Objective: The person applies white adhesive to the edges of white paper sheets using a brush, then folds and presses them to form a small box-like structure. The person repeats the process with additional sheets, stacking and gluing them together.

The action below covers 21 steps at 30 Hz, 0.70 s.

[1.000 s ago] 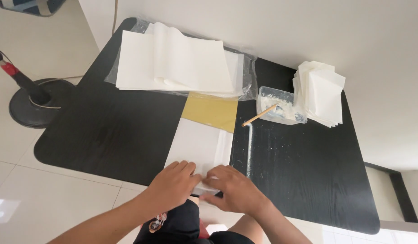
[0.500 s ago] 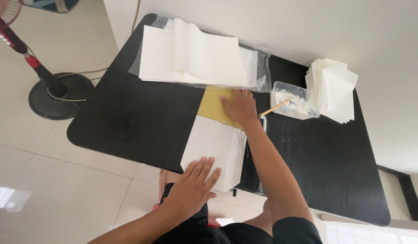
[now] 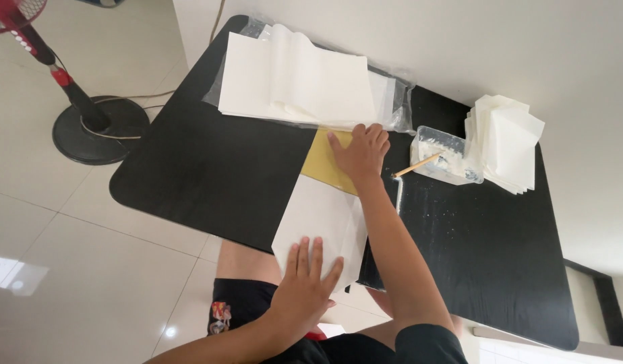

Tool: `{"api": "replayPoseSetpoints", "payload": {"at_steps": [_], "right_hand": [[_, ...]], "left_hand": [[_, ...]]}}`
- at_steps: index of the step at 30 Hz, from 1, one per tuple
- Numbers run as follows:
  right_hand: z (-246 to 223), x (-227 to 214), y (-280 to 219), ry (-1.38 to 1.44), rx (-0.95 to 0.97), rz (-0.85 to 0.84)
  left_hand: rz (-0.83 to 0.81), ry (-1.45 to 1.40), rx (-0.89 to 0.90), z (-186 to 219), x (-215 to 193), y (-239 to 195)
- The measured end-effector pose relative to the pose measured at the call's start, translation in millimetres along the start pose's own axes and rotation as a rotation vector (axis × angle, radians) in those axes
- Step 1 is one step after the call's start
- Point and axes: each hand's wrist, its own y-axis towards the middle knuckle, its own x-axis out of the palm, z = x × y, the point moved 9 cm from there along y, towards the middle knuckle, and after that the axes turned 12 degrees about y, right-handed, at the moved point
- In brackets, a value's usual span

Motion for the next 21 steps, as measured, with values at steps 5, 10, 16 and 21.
{"api": "replayPoseSetpoints", "payload": {"at_steps": [5,10,16,21], "right_hand": [[-7,17,6,0.025,0.115,-0.261],[7,21,15,0.037,0.099,-0.298],[11,12,13,0.085,0.04,-0.189],[22,8,14,0.11,0.036,-0.176]], "left_hand": [[0.07,0.037,-0.008,-3,-9,2],[0.006,-0.075,0.054,-14,-19,2],[0.055,-0.174,0.061,-27,-33,3],[0.032,-0.23,0.006,-30,-23,1]]}}
